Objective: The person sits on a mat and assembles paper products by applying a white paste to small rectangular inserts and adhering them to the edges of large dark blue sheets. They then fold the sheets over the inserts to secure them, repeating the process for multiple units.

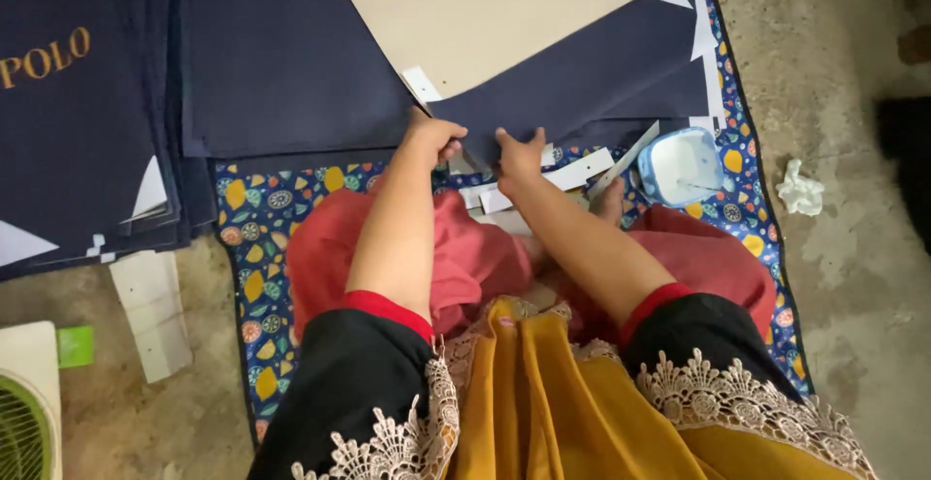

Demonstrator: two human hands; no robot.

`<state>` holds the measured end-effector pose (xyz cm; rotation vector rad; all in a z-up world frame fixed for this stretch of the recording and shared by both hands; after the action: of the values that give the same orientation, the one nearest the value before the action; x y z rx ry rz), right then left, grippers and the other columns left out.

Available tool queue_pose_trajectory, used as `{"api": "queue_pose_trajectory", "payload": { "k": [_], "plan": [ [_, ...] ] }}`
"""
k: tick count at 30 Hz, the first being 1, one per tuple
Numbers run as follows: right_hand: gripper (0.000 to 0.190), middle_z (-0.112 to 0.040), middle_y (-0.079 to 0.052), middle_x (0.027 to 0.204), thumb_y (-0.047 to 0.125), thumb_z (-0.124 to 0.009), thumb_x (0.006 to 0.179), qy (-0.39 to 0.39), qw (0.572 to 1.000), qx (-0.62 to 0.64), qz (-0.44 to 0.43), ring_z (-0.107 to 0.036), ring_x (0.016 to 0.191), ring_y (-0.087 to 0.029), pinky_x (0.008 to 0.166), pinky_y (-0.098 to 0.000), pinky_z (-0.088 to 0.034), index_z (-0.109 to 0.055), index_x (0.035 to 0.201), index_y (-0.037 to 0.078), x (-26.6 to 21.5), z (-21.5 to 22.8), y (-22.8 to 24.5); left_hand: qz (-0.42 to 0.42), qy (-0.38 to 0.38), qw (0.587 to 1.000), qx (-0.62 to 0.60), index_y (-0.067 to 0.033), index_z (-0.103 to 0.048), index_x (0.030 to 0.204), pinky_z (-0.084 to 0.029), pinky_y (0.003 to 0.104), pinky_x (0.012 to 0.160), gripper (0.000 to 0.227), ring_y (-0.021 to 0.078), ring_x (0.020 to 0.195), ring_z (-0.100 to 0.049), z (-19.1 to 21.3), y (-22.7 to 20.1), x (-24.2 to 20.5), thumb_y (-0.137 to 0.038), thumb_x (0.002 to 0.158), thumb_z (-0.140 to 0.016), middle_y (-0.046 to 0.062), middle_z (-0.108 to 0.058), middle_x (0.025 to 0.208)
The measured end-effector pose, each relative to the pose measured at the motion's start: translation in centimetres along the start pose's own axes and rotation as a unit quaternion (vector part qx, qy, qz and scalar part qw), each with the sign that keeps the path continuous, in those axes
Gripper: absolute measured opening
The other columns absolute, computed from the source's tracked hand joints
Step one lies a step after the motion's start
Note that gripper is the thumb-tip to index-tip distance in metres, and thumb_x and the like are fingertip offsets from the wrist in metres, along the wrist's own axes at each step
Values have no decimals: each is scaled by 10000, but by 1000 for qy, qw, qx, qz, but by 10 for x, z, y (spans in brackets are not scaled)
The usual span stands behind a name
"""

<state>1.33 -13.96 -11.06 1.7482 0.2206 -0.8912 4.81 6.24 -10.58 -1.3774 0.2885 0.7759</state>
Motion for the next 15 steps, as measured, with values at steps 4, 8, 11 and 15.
{"api": "queue_pose_trajectory", "payload": {
  "k": [4, 8, 11, 15],
  "plan": [
    [1111, -264, -273, 1621, -5, -797, 804, -2, 975, -157, 159, -428, 1390, -476, 949, -559, -470, -115, 1652, 220, 1, 41, 45, -4, -129, 991, 37, -129, -274, 1530, -612, 442, 689, 1015, 331, 966, -726, 59, -17, -25, -467, 775, -864, 223, -668, 1273],
    [1005, -548, -239, 1492, 164, -808, 788, 33, 791, -576, 203, -543, 1362, -436, 1154, -565, -437, -280, 1626, 333, -6, 103, 145, -6, -267, 963, 47, -157, -285, 1587, -573, 509, 1053, 936, 349, 1333, -625, 82, -16, 15, -607, 892, -722, 184, -603, 1423],
    [712, -588, -180, 1449, 52, -698, 821, -97, 650, -670, 346, -574, 1325, -430, 1098, -556, -456, -536, 1490, 239, 75, 171, 208, 10, -254, 954, 158, -147, -295, 1613, -485, 657, 1070, 905, 443, 1463, -394, 81, -55, -58, -569, 933, -717, 226, -348, 1593],
    [644, -449, -88, 1493, 62, -837, 986, -383, 573, -607, 395, -537, 1286, -421, 1018, -547, -521, -467, 1485, 230, 62, 187, 297, -28, -258, 921, 289, -160, -451, 1579, -302, 640, 1190, 752, 435, 1539, -234, 75, -91, -100, -492, 952, -699, 242, -306, 1636]
  ]
}}
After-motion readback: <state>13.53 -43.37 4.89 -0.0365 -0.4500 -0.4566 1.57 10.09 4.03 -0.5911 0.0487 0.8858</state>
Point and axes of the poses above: each hand's wrist, its own x-axis towards the middle knuckle, its own z-axis out of the back of the hand, y = z × x, the point moved 6 cm from there along x, towards the middle knuckle
